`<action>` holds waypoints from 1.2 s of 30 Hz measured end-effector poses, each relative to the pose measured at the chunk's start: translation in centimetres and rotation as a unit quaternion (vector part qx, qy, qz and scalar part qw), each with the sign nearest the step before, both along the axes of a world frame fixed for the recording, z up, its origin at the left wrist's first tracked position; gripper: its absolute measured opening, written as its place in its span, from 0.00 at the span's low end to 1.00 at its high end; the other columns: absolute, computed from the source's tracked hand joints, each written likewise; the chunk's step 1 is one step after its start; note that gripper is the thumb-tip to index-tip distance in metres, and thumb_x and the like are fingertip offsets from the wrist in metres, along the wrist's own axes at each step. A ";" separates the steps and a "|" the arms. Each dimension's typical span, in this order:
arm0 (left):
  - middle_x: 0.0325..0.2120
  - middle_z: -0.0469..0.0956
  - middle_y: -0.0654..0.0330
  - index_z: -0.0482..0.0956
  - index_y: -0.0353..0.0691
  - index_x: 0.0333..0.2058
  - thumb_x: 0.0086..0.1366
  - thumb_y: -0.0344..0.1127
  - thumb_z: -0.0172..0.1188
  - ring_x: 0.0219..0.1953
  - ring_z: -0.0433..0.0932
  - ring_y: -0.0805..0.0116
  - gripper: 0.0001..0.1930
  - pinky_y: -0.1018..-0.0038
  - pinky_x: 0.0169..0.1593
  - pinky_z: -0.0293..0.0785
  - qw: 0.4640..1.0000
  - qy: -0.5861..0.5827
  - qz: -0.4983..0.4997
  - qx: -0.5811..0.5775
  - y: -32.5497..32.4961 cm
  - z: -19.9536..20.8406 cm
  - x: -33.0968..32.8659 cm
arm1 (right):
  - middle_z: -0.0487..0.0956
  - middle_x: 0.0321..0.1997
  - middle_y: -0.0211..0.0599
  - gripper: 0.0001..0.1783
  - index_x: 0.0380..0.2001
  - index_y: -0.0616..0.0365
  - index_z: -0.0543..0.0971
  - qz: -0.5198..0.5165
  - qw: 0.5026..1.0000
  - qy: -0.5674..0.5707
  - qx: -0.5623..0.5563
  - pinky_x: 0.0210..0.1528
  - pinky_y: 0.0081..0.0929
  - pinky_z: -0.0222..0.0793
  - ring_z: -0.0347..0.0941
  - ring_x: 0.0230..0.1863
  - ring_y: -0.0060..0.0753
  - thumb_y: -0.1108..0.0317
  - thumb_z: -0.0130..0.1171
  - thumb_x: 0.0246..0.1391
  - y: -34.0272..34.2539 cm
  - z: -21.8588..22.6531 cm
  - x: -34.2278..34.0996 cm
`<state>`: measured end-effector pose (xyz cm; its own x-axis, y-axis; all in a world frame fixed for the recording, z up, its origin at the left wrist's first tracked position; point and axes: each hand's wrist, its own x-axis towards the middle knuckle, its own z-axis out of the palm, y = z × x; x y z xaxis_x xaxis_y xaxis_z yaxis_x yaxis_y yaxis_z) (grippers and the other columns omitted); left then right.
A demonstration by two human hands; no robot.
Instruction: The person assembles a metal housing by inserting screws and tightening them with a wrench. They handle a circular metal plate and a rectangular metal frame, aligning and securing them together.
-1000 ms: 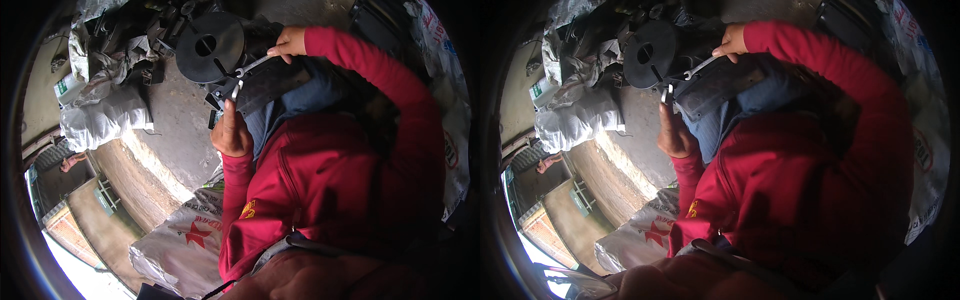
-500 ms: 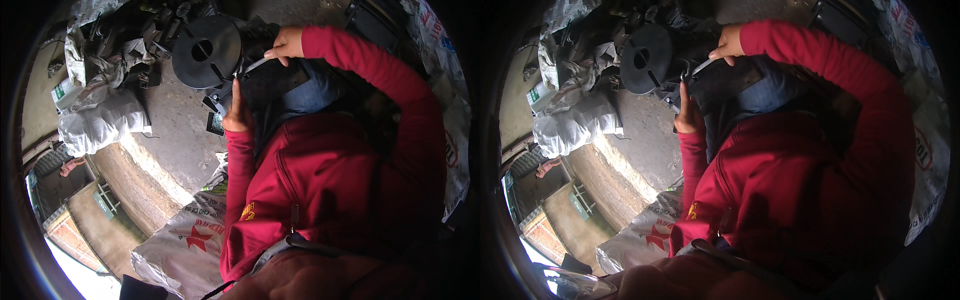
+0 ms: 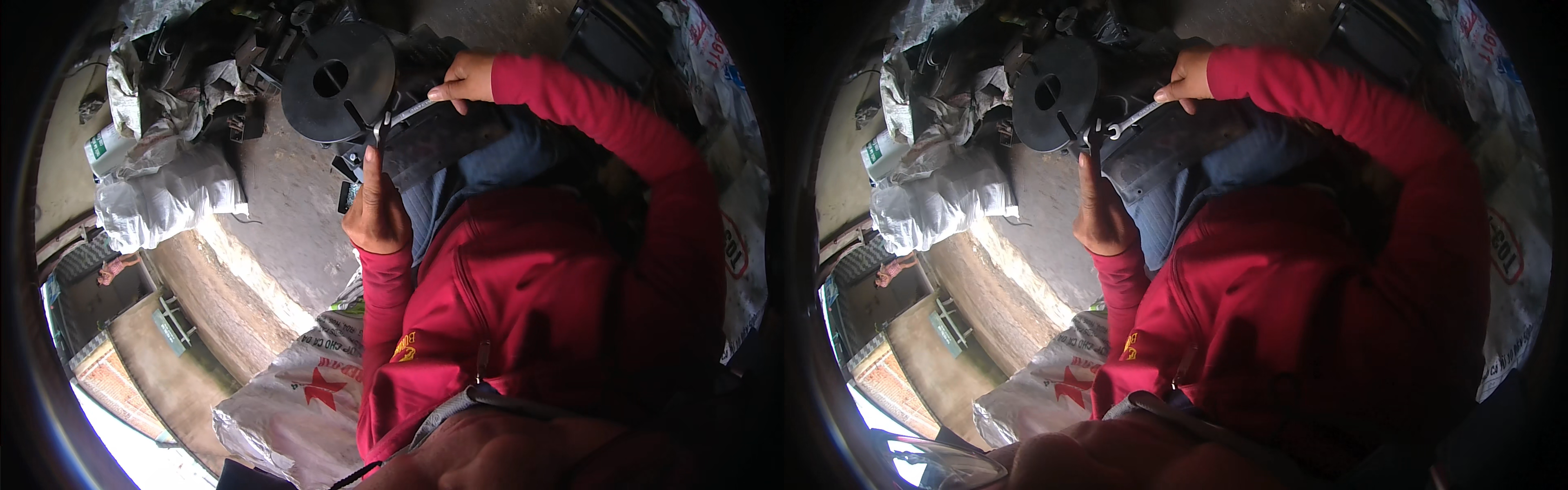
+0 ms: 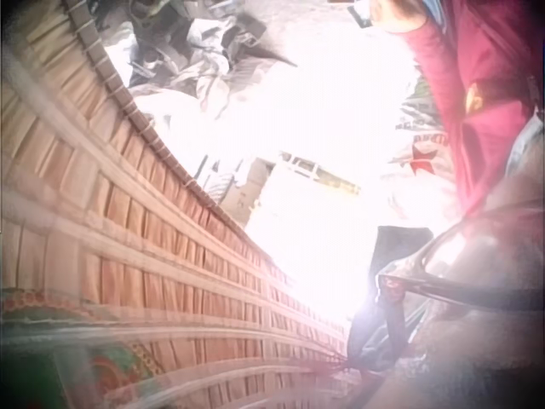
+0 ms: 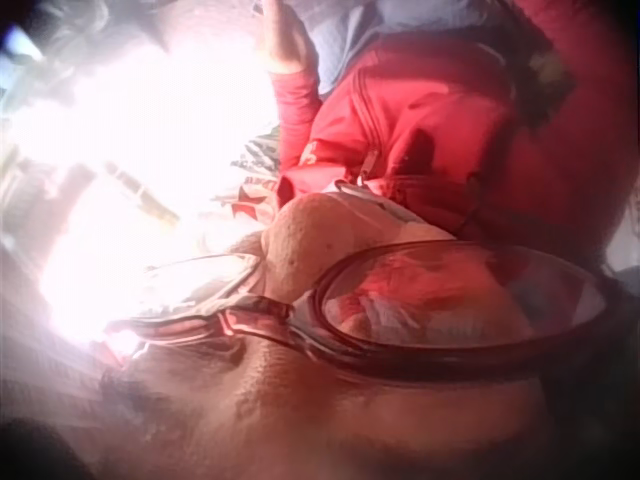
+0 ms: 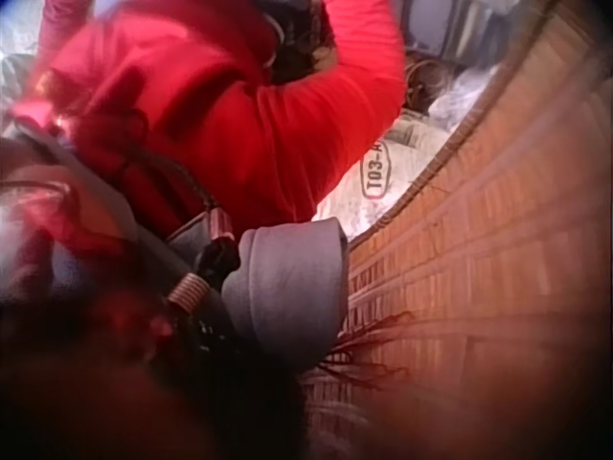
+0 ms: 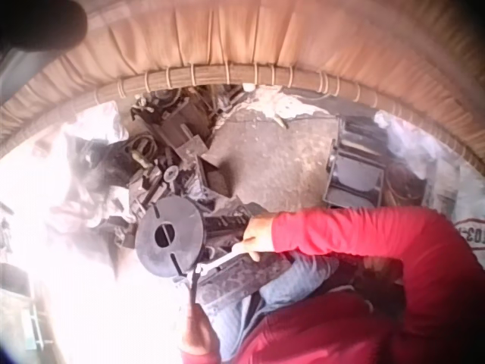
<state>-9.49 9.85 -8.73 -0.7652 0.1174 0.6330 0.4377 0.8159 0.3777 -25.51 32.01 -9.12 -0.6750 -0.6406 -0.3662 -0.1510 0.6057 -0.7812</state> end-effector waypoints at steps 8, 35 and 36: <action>0.44 0.80 0.39 0.65 0.34 0.63 0.61 0.13 0.47 0.22 0.76 0.71 0.30 0.76 0.28 0.74 0.999 0.028 -0.014 -0.038 -0.9 -3.8 0.9 | 0.75 0.15 0.31 0.31 0.15 0.52 0.84 0.023 0.999 0.010 0.024 0.32 0.32 0.68 0.72 0.23 0.32 0.39 0.54 0.57 0.1 0.4 -0.4; 0.22 0.71 0.64 0.73 0.34 0.45 0.72 0.39 0.48 0.21 0.65 0.79 0.14 0.81 0.26 0.62 0.952 -0.102 0.048 0.284 0.2 -1.3 2.8 | 0.70 0.11 0.28 0.31 0.15 0.56 0.81 0.052 0.998 -0.012 0.034 0.23 0.28 0.62 0.65 0.15 0.25 0.43 0.52 0.62 0.9 1.0 1.2; 0.22 0.71 0.65 0.74 0.34 0.45 0.71 0.37 0.49 0.21 0.65 0.80 0.13 0.81 0.27 0.62 0.936 -0.139 0.050 0.321 -0.3 -2.2 3.3 | 0.69 0.10 0.27 0.31 0.16 0.56 0.82 0.069 0.996 -0.050 0.006 0.22 0.28 0.61 0.65 0.15 0.25 0.42 0.52 0.61 1.3 -0.1 2.0</action>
